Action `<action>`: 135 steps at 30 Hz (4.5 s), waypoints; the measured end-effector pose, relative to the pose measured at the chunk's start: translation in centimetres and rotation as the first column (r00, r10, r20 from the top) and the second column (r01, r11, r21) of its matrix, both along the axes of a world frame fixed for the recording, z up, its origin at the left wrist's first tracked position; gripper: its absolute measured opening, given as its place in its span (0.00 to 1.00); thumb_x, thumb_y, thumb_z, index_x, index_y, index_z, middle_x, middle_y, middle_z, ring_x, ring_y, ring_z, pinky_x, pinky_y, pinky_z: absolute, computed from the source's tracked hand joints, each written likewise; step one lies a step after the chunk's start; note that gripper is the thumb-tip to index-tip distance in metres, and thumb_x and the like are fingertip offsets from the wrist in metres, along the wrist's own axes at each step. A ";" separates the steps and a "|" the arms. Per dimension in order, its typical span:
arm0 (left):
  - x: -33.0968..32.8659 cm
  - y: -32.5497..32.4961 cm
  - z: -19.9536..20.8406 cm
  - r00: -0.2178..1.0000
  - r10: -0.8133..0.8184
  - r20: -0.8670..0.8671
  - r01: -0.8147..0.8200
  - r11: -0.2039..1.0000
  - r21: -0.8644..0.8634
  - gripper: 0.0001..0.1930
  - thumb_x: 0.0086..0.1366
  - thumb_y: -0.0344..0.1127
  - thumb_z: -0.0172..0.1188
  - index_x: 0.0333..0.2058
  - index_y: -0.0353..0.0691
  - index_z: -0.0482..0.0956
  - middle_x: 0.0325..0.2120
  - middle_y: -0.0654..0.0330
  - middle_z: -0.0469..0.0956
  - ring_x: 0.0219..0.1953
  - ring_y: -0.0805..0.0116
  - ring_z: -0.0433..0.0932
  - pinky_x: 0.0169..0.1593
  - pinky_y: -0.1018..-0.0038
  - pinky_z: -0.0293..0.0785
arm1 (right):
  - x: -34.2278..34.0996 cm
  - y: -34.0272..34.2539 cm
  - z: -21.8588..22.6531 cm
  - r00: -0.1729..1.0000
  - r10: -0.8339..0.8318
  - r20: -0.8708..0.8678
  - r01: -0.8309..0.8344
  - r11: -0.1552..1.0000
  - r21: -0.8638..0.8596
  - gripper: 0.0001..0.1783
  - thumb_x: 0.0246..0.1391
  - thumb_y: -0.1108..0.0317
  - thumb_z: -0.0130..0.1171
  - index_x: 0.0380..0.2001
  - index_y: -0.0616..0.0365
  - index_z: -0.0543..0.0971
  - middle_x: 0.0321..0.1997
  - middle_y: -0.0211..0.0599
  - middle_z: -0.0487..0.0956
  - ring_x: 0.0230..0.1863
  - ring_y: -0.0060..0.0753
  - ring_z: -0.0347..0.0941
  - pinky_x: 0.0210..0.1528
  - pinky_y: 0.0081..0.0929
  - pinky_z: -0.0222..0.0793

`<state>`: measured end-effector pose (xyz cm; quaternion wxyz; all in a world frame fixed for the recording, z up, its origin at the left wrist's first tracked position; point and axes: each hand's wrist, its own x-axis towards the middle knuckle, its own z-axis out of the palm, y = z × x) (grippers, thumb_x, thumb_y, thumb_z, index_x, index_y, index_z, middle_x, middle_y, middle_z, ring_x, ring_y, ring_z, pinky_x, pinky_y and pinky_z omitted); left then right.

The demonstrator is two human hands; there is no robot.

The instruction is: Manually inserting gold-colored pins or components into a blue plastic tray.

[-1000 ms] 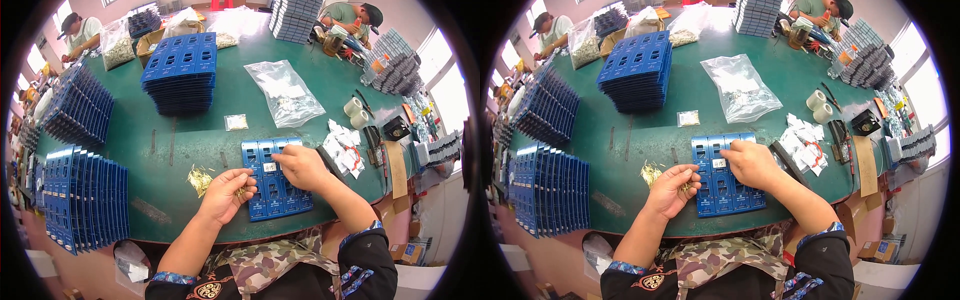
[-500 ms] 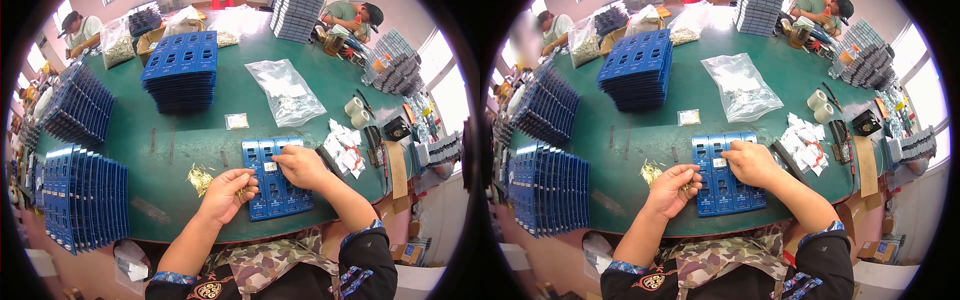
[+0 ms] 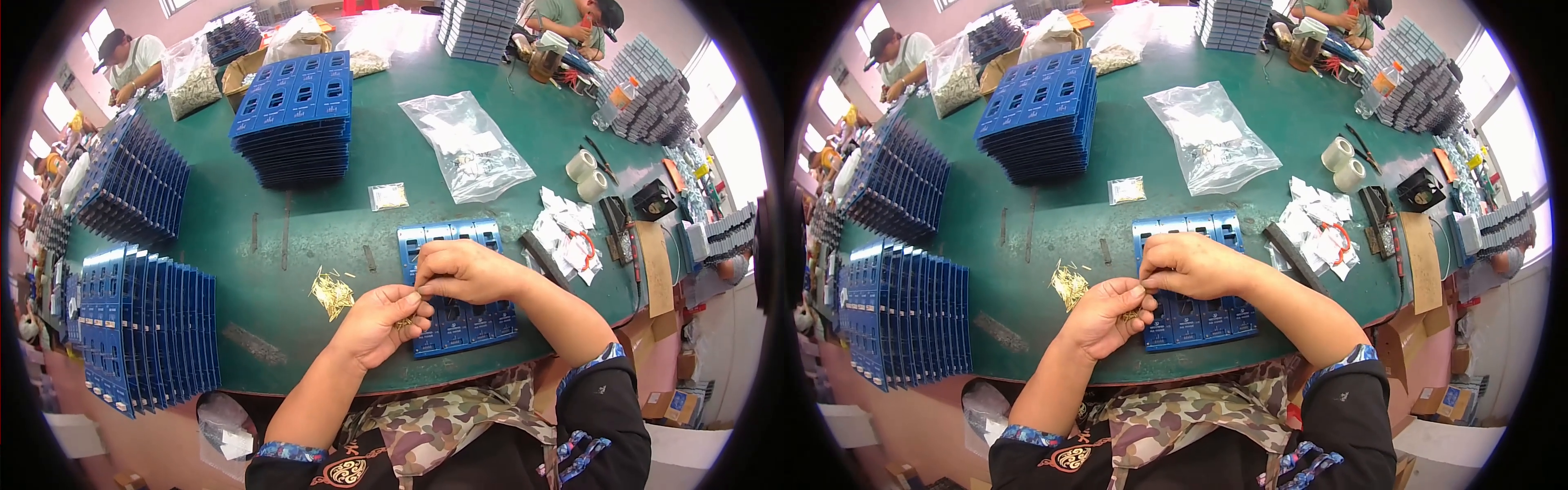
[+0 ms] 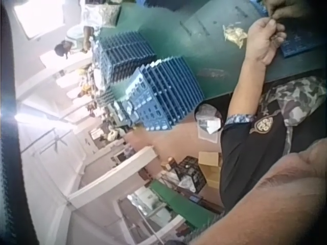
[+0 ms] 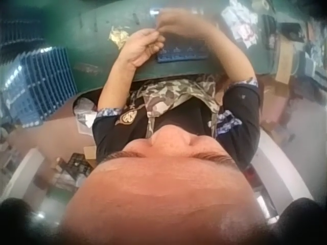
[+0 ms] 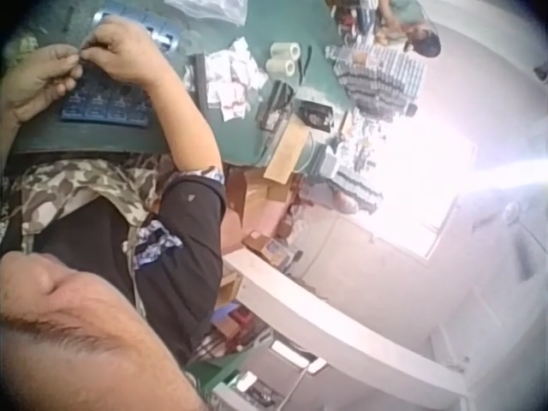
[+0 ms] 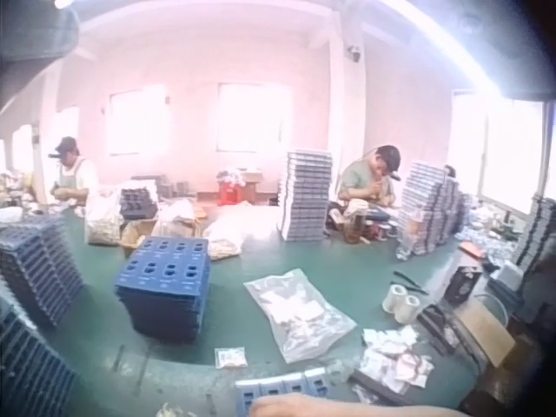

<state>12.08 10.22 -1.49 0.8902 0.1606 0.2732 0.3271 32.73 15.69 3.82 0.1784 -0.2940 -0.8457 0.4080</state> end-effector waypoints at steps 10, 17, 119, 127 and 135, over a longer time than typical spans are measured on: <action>0.5 0.7 1.7 0.929 0.349 -0.121 -0.355 0.934 -0.031 0.15 0.64 0.23 0.51 0.50 0.24 0.67 0.46 0.40 0.73 0.46 0.54 0.78 0.51 0.70 0.79 | 3.9 1.3 -1.9 0.857 -0.515 0.030 0.508 0.852 0.128 0.07 0.52 0.67 0.59 0.28 0.60 0.78 0.30 0.40 0.75 0.33 0.39 0.73 0.37 0.33 0.69; 0.3 0.5 1.3 0.937 0.306 -0.170 -0.314 0.949 -0.017 0.11 0.66 0.26 0.53 0.45 0.29 0.70 0.44 0.45 0.75 0.44 0.57 0.79 0.46 0.74 0.81 | 3.7 1.7 -2.9 0.877 -0.462 0.130 0.397 0.851 0.344 0.08 0.50 0.67 0.59 0.27 0.60 0.77 0.29 0.40 0.74 0.33 0.44 0.73 0.36 0.35 0.69; 0.4 0.2 0.4 0.972 0.180 -0.151 -0.181 0.983 0.006 0.07 0.67 0.33 0.55 0.38 0.35 0.74 0.30 0.57 0.78 0.32 0.68 0.79 0.36 0.77 0.78 | 3.7 2.3 -2.2 0.870 -0.486 0.080 0.463 0.863 0.204 0.08 0.52 0.66 0.58 0.30 0.60 0.78 0.32 0.41 0.76 0.37 0.44 0.74 0.41 0.35 0.70; 0.5 0.3 0.3 0.976 0.175 -0.132 -0.175 0.985 0.008 0.07 0.67 0.32 0.55 0.37 0.35 0.74 0.30 0.57 0.79 0.32 0.68 0.80 0.36 0.78 0.78 | 3.6 2.2 -2.8 0.885 -0.450 0.120 0.391 0.857 0.336 0.07 0.51 0.67 0.59 0.28 0.60 0.78 0.30 0.39 0.74 0.34 0.45 0.73 0.37 0.35 0.69; 0.5 0.3 0.4 0.976 0.177 -0.130 -0.177 0.984 0.009 0.07 0.67 0.33 0.55 0.37 0.34 0.74 0.30 0.57 0.79 0.32 0.68 0.80 0.35 0.78 0.79 | 3.5 2.0 -2.7 0.868 -0.471 0.159 0.391 0.844 0.367 0.07 0.51 0.66 0.58 0.28 0.59 0.77 0.31 0.40 0.75 0.35 0.46 0.73 0.38 0.37 0.69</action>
